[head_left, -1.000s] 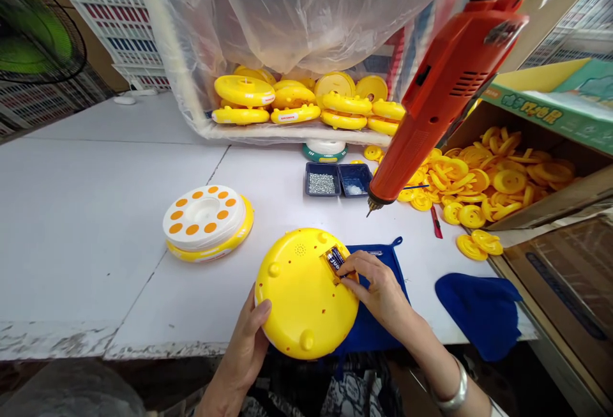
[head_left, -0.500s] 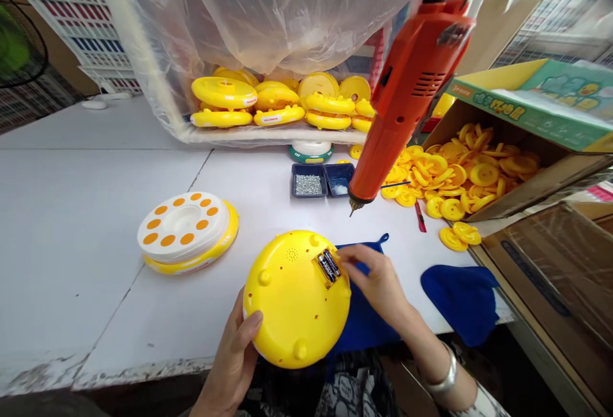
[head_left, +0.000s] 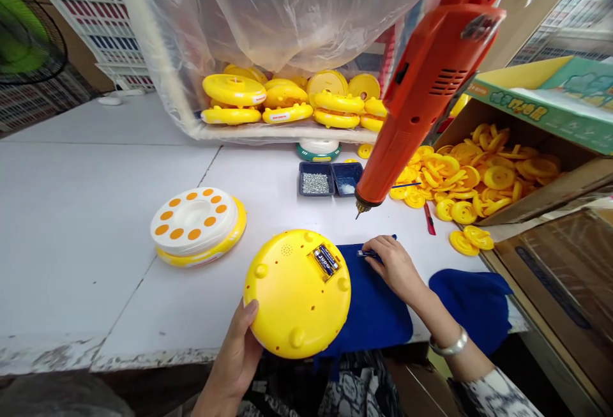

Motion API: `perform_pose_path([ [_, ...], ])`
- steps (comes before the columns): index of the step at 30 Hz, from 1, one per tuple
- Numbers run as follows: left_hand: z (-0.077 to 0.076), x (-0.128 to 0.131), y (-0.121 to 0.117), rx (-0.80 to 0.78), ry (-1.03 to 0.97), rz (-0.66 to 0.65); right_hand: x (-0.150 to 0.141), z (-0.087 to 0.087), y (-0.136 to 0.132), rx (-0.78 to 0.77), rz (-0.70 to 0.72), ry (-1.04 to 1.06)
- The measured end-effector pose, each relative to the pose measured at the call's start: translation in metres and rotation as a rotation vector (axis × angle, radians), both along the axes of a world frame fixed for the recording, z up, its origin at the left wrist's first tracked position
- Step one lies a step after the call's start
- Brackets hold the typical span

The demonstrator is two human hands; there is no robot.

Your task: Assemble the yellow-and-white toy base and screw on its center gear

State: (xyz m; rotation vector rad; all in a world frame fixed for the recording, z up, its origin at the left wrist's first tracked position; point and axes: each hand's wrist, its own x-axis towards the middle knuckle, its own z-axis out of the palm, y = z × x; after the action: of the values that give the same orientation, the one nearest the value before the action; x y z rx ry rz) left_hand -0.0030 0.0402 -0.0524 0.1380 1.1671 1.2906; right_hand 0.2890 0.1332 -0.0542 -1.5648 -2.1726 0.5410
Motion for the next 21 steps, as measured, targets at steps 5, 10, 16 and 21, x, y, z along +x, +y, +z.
perform_pose_path([
  [5,-0.01,-0.005,-0.001,-0.031,0.003,0.019,-0.029,0.04,-0.02,-0.168,0.101,0.279],
  [10,-0.011,-0.006,-0.002,0.021,-0.008,-0.027,-0.062,0.057,-0.009,-0.211,0.164,0.313],
  [16,-0.006,-0.002,-0.002,0.101,-0.054,-0.065,-0.084,0.068,0.011,-0.209,0.314,0.115],
  [21,-0.005,-0.002,-0.002,0.134,-0.065,-0.084,-0.092,0.063,0.016,-0.232,0.319,0.142],
])
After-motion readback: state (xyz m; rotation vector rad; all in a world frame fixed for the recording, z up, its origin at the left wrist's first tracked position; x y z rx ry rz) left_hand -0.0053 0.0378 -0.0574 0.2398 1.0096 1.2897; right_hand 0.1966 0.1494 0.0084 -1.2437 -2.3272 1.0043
